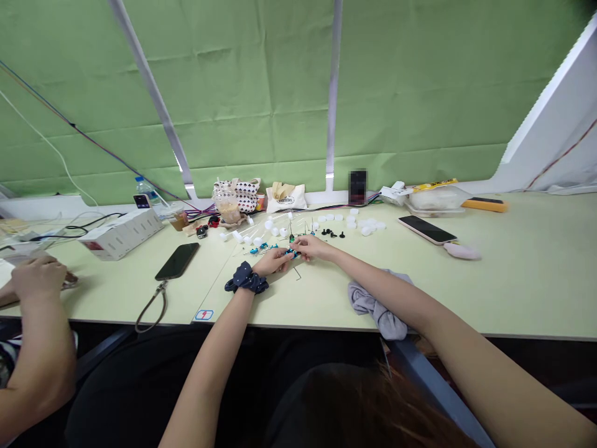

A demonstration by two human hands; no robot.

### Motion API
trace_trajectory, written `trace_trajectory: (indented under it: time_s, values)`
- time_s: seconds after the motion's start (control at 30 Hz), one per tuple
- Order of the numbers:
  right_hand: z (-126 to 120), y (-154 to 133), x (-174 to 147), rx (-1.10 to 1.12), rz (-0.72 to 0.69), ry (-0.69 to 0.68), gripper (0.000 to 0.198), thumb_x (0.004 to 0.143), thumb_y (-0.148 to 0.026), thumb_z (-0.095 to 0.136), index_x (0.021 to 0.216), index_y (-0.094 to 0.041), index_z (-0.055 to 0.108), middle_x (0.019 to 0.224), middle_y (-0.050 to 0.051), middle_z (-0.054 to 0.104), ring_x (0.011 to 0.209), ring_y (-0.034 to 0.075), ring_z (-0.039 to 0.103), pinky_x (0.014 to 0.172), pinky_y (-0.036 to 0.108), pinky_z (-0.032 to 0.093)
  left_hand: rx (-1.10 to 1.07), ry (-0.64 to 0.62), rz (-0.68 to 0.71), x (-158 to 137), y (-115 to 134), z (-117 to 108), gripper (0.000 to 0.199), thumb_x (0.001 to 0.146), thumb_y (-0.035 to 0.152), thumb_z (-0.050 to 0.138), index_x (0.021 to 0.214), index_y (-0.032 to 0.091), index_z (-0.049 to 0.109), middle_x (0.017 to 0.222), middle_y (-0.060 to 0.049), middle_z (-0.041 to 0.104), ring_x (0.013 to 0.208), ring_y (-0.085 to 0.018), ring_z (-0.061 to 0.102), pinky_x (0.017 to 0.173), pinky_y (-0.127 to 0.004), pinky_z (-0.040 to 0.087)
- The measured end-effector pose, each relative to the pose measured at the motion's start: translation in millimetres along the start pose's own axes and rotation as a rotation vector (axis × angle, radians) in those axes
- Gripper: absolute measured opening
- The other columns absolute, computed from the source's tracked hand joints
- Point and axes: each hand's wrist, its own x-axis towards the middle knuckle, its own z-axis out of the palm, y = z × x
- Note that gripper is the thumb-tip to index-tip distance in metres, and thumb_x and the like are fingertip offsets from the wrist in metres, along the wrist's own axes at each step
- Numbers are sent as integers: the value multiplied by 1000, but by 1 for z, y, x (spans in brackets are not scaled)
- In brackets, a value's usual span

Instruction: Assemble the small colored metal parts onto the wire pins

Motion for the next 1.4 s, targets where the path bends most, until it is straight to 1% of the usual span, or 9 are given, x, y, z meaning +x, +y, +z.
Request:
trace_trajectory:
  time_s: [0.1,0.27,0.4,0.57,0.8,1.0,1.17,1.3,1.4]
  values:
    - [0,0,0,29,-4,-11,36,77,-47,66,76,-12,57,55,-1,55,45,8,51,42,20,41,16,1,-15,0,0,0,50,85,61,42,81,14,56,54,1,55,41,-6,40,41,-19,30]
    - [0,-3,-2,138,-84,-35,39,69,-39,76,94,-15,58,72,-1,62,56,8,58,53,21,50,0,-8,0,1,-1,0,51,86,61,40,89,13,57,53,2,54,39,-6,37,40,-19,28]
    - [2,-3,-2,14,25,-10,36,77,-48,65,79,-13,58,54,-2,55,43,8,50,39,19,39,12,-14,-1,0,1,0,50,86,60,42,85,13,57,53,2,55,40,-6,39,42,-19,30]
    - [2,-2,-1,50,-119,-18,35,71,-41,73,88,-14,58,67,-2,58,51,7,52,49,19,43,1,-9,-4,0,3,0,51,86,60,42,91,13,59,53,2,54,39,-6,38,40,-19,28]
    - [1,-5,-2,-86,-6,-6,39,80,-52,58,73,-13,55,52,-3,50,40,7,44,39,19,33,28,3,-28,0,3,0,50,85,60,43,86,13,58,54,2,55,41,-7,39,42,-19,31]
    - [2,-3,-2,55,-94,-25,40,72,-45,70,95,-15,58,66,-2,57,50,7,52,48,19,43,14,13,-35,0,6,0,49,85,61,42,83,14,57,53,2,54,40,-6,39,41,-19,30]
    - [2,-1,1,-32,1,-11,41,79,-53,59,74,-13,58,52,-4,50,40,6,43,37,19,32,-1,-14,-35,-1,7,1,51,84,62,44,85,13,58,52,2,54,41,-7,40,42,-19,30]
    - [0,-2,-1,41,-108,-34,37,70,-43,73,89,-14,60,64,-3,57,50,7,50,48,19,42,-11,-8,-26,-1,4,0,51,85,61,42,90,13,58,52,3,53,38,-6,37,39,-19,28]
    - [1,-1,0,53,-48,-20,40,73,-48,69,92,-14,59,61,-3,57,48,7,51,46,20,42,-13,-3,-14,-1,3,0,50,86,60,42,88,13,58,52,3,54,38,-6,36,39,-19,28]
